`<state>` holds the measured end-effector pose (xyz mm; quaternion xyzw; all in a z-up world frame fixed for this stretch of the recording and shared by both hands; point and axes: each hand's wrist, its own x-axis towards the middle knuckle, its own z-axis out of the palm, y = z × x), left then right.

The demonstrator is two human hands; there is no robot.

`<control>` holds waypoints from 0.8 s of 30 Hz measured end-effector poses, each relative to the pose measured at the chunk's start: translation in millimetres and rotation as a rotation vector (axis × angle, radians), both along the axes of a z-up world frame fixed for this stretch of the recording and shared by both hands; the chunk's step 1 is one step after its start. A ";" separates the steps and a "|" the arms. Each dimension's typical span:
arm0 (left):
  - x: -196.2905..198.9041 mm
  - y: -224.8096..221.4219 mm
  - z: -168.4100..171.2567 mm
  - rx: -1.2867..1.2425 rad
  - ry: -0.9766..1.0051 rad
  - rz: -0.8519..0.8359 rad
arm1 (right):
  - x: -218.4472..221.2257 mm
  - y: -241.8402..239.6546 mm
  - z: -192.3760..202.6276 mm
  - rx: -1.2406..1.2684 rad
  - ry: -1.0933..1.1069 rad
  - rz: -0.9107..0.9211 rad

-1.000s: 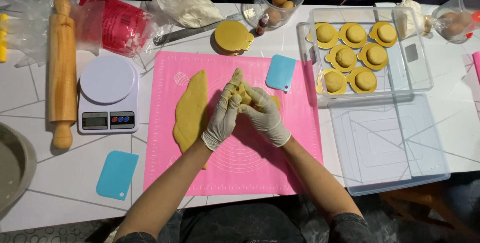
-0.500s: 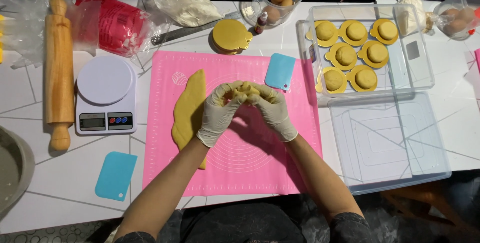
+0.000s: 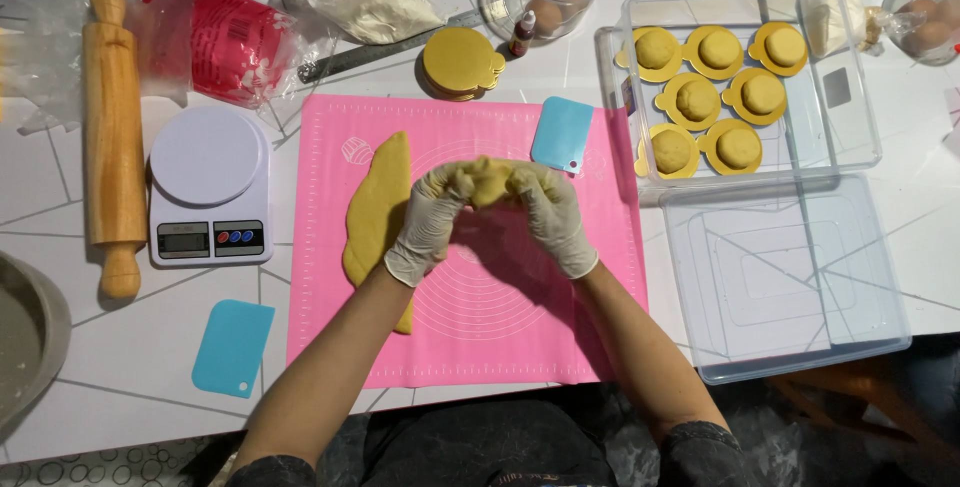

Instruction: A person wearing gloves shapes dough into small hat-shaped pastries on a pink silicone mat using a blue scraper and their hands.

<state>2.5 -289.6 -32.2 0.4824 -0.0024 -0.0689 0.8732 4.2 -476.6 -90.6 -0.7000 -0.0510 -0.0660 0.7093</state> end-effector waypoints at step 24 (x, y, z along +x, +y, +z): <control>1.5 9.4 -7.8 -0.037 -0.017 0.102 | 14.3 20.1 33.7 -1.134 -0.668 -0.411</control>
